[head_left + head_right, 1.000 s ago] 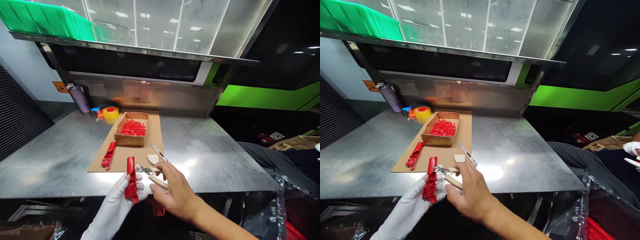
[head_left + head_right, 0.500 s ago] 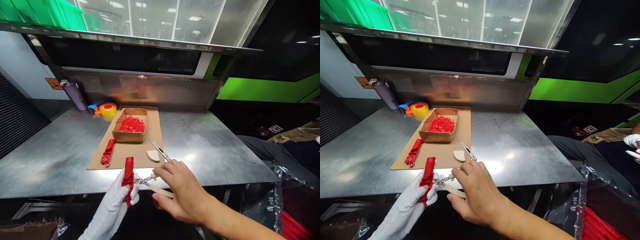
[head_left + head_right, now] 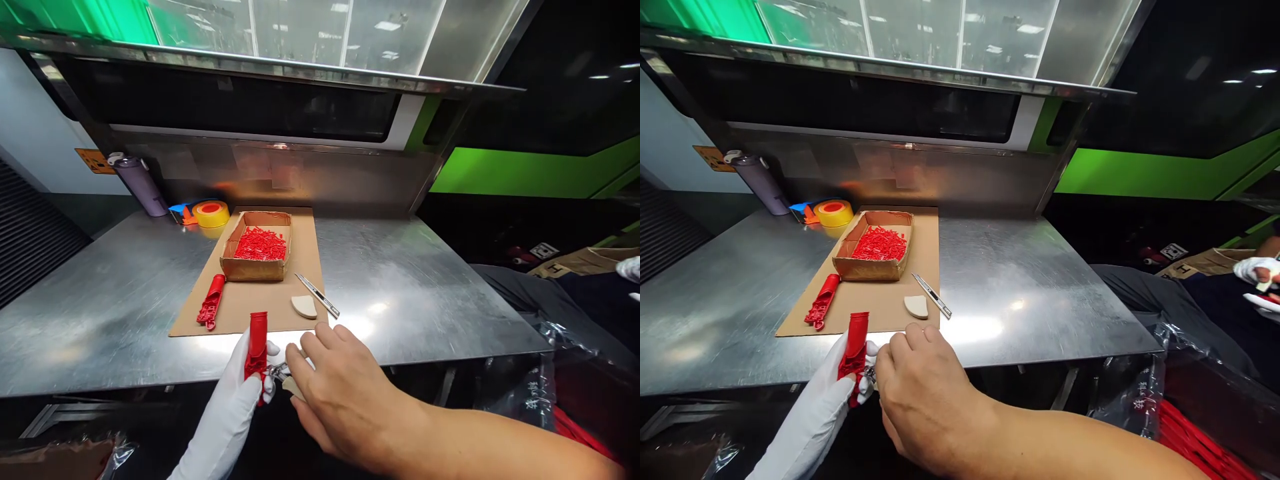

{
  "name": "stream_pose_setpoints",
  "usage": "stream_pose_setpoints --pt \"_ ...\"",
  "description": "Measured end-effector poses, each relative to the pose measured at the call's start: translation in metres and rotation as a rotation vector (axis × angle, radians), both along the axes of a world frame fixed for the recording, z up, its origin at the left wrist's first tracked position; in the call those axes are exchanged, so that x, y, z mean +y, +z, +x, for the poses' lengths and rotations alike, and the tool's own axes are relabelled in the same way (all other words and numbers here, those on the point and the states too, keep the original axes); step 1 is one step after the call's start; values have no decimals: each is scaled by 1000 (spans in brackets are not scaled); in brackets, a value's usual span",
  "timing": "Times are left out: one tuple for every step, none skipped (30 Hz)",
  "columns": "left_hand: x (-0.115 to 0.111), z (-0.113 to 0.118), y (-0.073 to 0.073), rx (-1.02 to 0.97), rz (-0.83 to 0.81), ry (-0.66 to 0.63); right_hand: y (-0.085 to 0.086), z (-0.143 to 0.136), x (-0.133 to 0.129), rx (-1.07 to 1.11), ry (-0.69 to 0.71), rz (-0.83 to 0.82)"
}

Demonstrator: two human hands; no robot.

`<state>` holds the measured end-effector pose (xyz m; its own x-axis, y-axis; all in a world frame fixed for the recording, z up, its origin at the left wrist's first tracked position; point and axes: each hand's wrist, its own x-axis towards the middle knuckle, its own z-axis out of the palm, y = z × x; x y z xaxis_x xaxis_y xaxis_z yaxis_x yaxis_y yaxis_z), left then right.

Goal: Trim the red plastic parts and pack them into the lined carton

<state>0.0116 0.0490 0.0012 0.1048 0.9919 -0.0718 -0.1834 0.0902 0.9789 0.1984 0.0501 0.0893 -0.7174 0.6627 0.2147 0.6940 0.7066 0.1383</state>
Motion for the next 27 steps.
stream_pose_setpoints --pt "0 -1 -1 37 16 2 0 -2 -1 -19 9 22" --pt "0 -1 0 69 25 8 0 -4 -1 -35 18 40" --pt "-1 -1 1 92 27 14 -1 -6 -2 -50 23 53" --pt "-2 -1 2 106 17 24 -1 -8 -3 -64 26 64" --pt "-3 0 4 114 9 28 -1 -10 -4 -77 25 73" --pt "-4 1 6 121 4 29 -1 -12 -5 -89 22 83" --pt "-5 2 8 130 3 28 -2 -14 -6 -100 19 93" --pt "-6 2 9 142 10 30 -2 -16 -7 -110 16 103" --pt "-7 2 9 156 23 32 -3 -17 -7 -118 16 115" --pt "-7 2 8 171 36 33 -4 -18 -8 -122 20 127" --pt "-8 2 7 185 46 34 -4 -19 -9 -122 23 138" --pt "-8 1 6 197 53 31 -5 -20 -9 -117 23 149" --pt "-8 0 4 205 64 27 -5 -20 -10 -109 24 160" --pt "-8 -1 2 208 74 20 -5 -21 -10 -101 23 167" --pt "-8 -1 0 206 75 9 -6 -21 -10 -97 18 171" --pt "-8 -2 -1 202 72 0 -6 -21 -10 -95 11 173" --pt "-8 -2 -2 196 64 -3 -6 -21 -10 -95 3 174" --pt "-8 -2 -2 191 54 -2 -7 -22 -10 -98 -5 172" --pt "-8 -1 -2 189 44 9 -7 -22 -10 -103 -7 165" --pt "-8 -1 -2 190 32 26 -7 -22 -10 -110 -5 155" --pt "-8 0 -2 192 28 50 -7 -22 -10 -119 4 142" --pt "-8 0 -2 194 28 72 -7 -23 -10 -125 15 127" --pt "-8 0 -1 198 27 83 -8 -23 -10 -130 26 111" --pt "-8 0 -1 201 26 85 -8 -23 -10 -131 40 98" --pt "-8 0 -1 205 29 79 -8 -23 -10 -127 48 93" --pt "-7 -1 -1 210 35 67 -9 -23 -10 -117 48 96" --pt "-7 -1 -1 216 41 50 -9 -22 -10 -108 42 104"
